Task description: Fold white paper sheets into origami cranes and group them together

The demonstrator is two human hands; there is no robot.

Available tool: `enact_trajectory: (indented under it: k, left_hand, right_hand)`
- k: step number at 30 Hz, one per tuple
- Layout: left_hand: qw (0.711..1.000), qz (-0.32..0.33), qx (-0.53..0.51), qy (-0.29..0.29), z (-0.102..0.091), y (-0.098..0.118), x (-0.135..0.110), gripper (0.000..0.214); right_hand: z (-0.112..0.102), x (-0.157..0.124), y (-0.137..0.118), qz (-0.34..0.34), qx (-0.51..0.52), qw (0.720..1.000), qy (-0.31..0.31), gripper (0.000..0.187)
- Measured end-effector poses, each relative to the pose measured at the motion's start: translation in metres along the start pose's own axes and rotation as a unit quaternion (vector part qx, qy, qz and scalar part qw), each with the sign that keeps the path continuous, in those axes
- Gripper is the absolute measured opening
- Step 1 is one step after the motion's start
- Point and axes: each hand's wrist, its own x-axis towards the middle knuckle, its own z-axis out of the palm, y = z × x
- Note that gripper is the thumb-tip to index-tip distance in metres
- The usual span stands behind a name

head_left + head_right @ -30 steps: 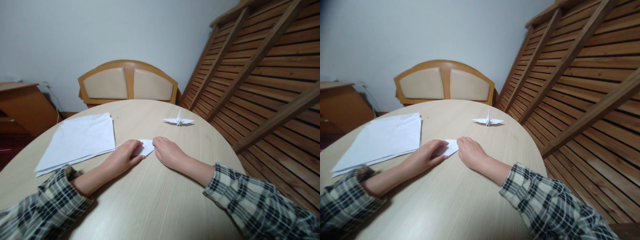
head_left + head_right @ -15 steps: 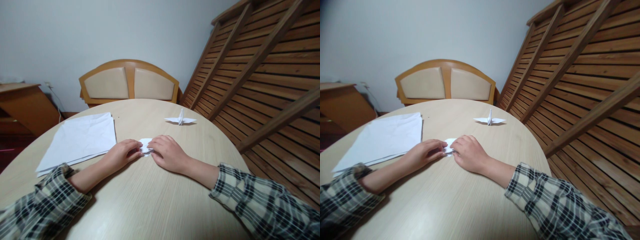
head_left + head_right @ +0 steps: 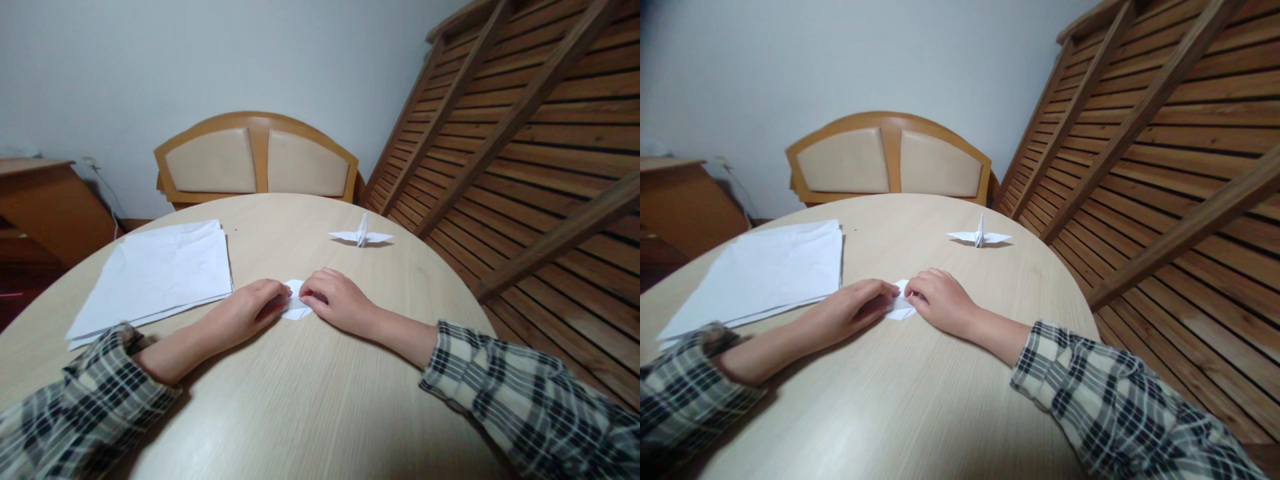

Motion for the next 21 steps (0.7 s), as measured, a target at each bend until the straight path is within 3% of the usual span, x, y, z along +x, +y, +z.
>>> enact_trajectory:
  k: [11,21]
  left_hand:
    - [0.998,0.061,0.001,-0.004,-0.001,-0.002,0.001,0.021]
    - [0.977,0.111,0.177,-0.034,-0.009,0.015,0.002,0.026]
  right_hand:
    - [-0.001,-0.001,0.004,-0.022,-0.01,0.999,-0.023,0.019]
    - [-0.005,-0.003,0.003,-0.023,-0.018,0.998,-0.054,0.019]
